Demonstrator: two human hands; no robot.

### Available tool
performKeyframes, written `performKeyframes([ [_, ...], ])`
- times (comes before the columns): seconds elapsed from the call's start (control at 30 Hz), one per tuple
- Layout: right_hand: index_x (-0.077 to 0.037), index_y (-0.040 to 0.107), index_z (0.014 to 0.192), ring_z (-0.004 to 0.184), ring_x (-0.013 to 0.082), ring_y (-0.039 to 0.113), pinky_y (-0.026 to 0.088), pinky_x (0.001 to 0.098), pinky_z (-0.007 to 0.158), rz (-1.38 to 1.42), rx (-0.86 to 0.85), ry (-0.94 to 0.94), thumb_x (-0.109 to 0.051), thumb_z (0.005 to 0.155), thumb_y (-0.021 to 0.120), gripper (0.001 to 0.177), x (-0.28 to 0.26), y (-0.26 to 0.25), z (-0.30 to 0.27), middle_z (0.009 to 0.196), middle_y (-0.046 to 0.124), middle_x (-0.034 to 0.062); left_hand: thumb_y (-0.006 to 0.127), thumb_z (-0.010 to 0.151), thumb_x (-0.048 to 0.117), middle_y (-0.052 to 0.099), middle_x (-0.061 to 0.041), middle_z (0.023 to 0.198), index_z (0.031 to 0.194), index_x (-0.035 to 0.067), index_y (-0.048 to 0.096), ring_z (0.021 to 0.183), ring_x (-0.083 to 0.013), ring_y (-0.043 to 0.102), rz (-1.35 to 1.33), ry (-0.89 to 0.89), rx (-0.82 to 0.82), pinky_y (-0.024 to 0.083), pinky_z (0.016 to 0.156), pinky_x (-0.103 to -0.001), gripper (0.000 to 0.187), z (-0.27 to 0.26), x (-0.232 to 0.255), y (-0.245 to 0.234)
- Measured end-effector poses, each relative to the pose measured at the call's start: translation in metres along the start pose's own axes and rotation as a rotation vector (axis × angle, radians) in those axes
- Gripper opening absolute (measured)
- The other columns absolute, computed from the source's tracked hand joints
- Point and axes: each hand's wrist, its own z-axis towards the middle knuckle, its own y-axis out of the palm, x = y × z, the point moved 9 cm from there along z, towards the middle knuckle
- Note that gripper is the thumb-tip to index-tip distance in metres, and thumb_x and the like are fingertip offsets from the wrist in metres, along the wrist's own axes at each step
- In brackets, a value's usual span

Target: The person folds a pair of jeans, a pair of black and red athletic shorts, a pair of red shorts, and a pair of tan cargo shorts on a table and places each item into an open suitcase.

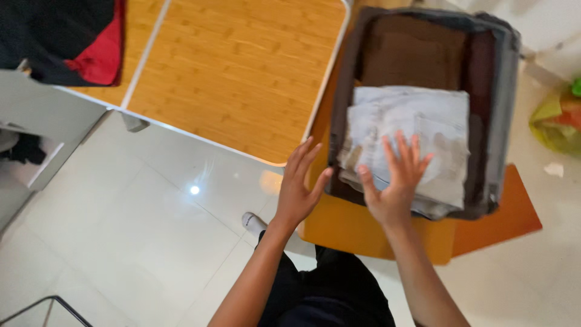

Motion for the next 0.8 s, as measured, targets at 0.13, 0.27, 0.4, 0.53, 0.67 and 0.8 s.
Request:
performKeyframes([
  [0.13,-0.010,0.064,0.141,0.156,0.0400,0.033,0.006,0.0618,0.130,0.103,-0.111,-0.105,-0.044,0.101,0.066,0.052,-0.075,0.058,0.008,0.157,0.051,0.0118,0.070,0.099,0.023,0.056,-0.015,0.150,0.143,0.006,0.057,0.140,-0.0357,0.051,-0.013,-0.129,0.147,0.042,0.115,-0.044,0.049,-0.025,-0.033,-0.076],
  [0.27,-0.012,0.069,0.133,0.151,0.0363,0.040,0.011,0.0588,0.129,0.172,-0.248,-0.176,-0.035,0.100,0.067,0.041,-0.135,0.122,0.007,0.147,0.060,0.0104,0.069,0.099,0.023,0.059,-0.015,0.145,0.140,0.005,0.058,0.136,-0.0335,0.055,-0.007,-0.206,0.262,0.044,0.112,-0.042,0.045,-0.051,-0.071,-0.146],
  [0.4,-0.012,0.070,0.129,0.146,0.0341,0.046,0.019,0.0553,0.127,0.234,-0.372,-0.212,-0.030,0.100,0.067,0.035,-0.184,0.187,0.000,0.141,0.065,0.0092,0.067,0.099,0.022,0.065,-0.013,0.136,0.137,0.006,0.061,0.124,-0.0288,0.062,-0.006,-0.356,0.349,0.047,0.107,-0.040,0.041,-0.080,-0.118,-0.203],
  [0.53,-0.010,0.070,0.129,0.143,0.0333,0.047,0.020,0.0549,0.126,0.265,-0.440,-0.247,-0.028,0.100,0.065,0.034,-0.236,0.241,-0.006,0.138,0.065,0.0081,0.067,0.099,0.023,0.070,-0.011,0.128,0.134,0.007,0.064,0.115,-0.0255,0.067,-0.009,-0.436,0.385,0.051,0.103,-0.038,0.038,-0.104,-0.153,-0.252],
  [0.67,-0.010,0.070,0.127,0.142,0.0331,0.048,0.019,0.0551,0.125,0.308,-0.547,-0.222,-0.028,0.100,0.065,0.033,-0.277,0.277,-0.014,0.137,0.066,0.0079,0.066,0.099,0.022,0.071,-0.010,0.126,0.132,0.007,0.065,0.114,-0.0253,0.067,0.001,-0.477,0.413,0.052,0.099,-0.038,0.036,-0.129,-0.173,-0.291],
  [0.8,-0.010,0.070,0.127,0.140,0.0312,0.051,0.021,0.0537,0.124,0.301,-0.572,-0.216,-0.027,0.100,0.065,0.033,-0.300,0.297,-0.014,0.134,0.068,0.0071,0.066,0.099,0.022,0.071,-0.010,0.125,0.133,0.008,0.064,0.111,-0.0251,0.068,-0.013,-0.509,0.405,0.052,0.098,-0.038,0.037,-0.132,-0.188,-0.318],
])
